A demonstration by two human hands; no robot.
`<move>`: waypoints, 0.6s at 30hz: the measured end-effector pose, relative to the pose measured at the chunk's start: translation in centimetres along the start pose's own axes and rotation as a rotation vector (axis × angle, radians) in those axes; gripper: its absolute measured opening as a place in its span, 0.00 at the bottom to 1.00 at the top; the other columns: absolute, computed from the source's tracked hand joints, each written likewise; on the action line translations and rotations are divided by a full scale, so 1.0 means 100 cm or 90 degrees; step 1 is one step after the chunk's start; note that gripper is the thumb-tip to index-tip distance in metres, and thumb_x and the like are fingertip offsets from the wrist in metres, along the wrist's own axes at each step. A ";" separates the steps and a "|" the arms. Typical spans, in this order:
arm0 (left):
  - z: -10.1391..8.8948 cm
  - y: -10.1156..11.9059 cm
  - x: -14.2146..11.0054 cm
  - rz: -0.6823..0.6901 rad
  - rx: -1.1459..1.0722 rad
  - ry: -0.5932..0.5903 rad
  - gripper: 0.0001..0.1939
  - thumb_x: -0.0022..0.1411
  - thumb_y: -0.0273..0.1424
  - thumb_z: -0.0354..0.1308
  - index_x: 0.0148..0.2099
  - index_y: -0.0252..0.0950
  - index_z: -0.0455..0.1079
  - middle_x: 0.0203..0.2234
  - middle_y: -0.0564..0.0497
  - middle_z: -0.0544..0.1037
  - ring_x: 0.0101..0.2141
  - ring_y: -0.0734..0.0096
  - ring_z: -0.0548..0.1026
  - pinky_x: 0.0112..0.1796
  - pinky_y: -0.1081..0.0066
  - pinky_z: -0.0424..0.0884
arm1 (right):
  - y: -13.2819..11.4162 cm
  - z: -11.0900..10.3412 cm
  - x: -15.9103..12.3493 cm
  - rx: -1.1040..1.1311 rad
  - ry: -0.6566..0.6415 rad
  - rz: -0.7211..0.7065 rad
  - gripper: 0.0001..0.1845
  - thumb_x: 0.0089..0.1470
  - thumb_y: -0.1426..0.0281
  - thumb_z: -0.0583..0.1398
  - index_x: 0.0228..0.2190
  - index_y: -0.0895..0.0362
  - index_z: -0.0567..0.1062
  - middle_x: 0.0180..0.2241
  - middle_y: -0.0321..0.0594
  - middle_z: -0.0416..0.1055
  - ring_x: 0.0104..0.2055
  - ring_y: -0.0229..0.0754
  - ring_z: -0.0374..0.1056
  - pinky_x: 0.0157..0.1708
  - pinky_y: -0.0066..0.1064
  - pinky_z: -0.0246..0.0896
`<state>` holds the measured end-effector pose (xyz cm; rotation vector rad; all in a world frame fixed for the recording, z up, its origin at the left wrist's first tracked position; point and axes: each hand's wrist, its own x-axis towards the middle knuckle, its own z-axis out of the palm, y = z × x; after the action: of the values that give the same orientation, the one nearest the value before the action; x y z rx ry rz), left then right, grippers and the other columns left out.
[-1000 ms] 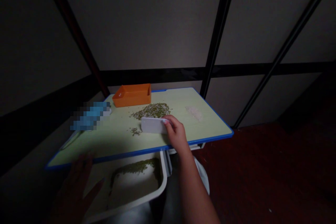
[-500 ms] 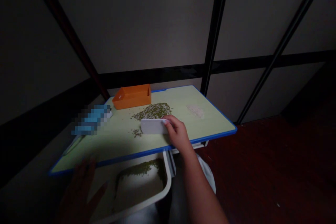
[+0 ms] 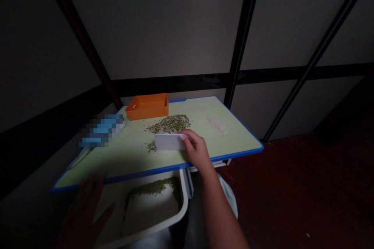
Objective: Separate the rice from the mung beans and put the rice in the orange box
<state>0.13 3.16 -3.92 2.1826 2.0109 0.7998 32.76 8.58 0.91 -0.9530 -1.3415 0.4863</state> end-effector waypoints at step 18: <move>0.013 -0.019 -0.002 0.125 0.067 0.069 0.34 0.65 0.45 0.41 0.70 0.48 0.36 0.69 0.45 0.45 0.69 0.53 0.44 0.61 0.35 0.57 | -0.002 0.001 -0.002 0.004 -0.008 -0.003 0.09 0.59 0.66 0.57 0.35 0.53 0.77 0.36 0.39 0.78 0.40 0.41 0.73 0.40 0.30 0.67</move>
<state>-1.12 3.60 -5.82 2.4779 1.9487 0.8711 32.57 8.34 1.00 -0.9429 -1.3526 0.4927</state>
